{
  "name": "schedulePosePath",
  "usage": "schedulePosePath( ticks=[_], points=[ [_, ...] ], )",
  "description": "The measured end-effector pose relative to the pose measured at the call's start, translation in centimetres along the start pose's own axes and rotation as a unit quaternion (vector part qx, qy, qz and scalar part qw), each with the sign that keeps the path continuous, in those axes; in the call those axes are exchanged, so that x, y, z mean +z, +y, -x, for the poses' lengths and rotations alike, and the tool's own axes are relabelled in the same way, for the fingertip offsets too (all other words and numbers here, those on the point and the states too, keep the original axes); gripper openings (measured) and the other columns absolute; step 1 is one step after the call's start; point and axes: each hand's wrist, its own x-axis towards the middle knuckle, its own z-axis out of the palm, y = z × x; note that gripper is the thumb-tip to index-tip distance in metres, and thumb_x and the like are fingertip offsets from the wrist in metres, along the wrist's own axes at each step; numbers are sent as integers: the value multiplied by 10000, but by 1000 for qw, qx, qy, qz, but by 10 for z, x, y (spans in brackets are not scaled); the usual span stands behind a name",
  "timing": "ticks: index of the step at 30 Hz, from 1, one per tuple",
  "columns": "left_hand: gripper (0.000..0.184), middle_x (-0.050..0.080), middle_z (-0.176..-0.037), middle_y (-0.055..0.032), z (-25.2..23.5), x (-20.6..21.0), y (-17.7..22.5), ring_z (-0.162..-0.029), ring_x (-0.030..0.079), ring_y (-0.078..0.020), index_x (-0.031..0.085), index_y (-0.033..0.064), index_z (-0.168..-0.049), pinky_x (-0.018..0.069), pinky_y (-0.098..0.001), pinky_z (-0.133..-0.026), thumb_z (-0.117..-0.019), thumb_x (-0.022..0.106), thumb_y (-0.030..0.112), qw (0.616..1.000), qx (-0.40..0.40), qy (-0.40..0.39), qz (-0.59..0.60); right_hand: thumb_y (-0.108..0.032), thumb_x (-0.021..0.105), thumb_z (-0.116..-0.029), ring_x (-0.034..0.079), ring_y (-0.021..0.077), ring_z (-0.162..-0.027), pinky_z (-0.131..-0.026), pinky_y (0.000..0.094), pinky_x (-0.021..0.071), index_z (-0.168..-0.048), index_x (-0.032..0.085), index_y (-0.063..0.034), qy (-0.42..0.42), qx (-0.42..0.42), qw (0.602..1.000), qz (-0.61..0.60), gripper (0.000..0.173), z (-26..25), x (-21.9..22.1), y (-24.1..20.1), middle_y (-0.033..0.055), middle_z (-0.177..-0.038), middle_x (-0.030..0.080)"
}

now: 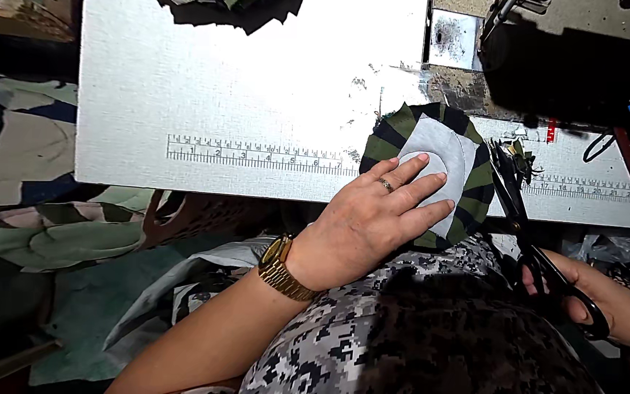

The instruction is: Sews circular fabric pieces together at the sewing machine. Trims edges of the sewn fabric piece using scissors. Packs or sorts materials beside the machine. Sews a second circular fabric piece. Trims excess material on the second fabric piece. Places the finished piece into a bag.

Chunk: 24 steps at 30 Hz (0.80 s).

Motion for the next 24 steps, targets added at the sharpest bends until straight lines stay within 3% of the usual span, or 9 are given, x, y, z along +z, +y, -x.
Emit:
schedulePosePath(
  ticks=[5, 9, 11, 16, 24],
  points=[
    [353, 639, -1409, -139, 1, 4, 2, -1380, 536, -380, 719, 162, -1266, 447, -567, -1123, -977, 552, 49, 999, 23, 12, 30, -785, 542, -871, 551, -65, -778, -644, 105, 445, -1030, 613, -167, 4, -3, 1000, 0, 642, -7, 0, -2, -114, -867, 577],
    [350, 633, -1415, -142, 2, 4, 1, -1391, 525, -382, 727, 162, -1264, 435, -569, -1137, -980, 554, 53, 999, 18, 19, 47, -709, 580, -906, 614, -37, -774, -648, 150, 535, -986, 630, -202, 27, -4, 999, -30, 516, -7, 3, -3, -110, -886, 614],
    [355, 634, -1415, -142, 3, 5, 0, -1394, 522, -381, 727, 158, -1264, 433, -572, -1137, -976, 552, 48, 999, 20, 19, 45, -672, 593, -920, 617, -43, -736, -622, 141, 537, -974, 636, -217, 44, -8, 998, -44, 461, -6, 6, -3, -125, -859, 612],
    [332, 639, -1408, -134, 3, 2, -3, -1389, 525, -386, 729, 149, -1239, 431, -584, -1136, -975, 553, 53, 999, 15, 15, 28, -659, 597, -927, 603, -37, -662, -584, 136, 511, -949, 636, -192, 80, -10, 996, -36, 469, -4, 15, -5, -118, -747, 609],
    [316, 636, -1406, -152, 3, 1, 2, -1384, 522, -408, 726, 159, -1247, 440, -574, -1122, -998, 543, 92, 1000, 12, -2, -3, -678, 599, -911, 606, -36, -687, -599, 136, 521, -982, 637, -200, 75, 2, 996, -50, 484, -5, 17, -5, -114, -790, 610]
  ],
)
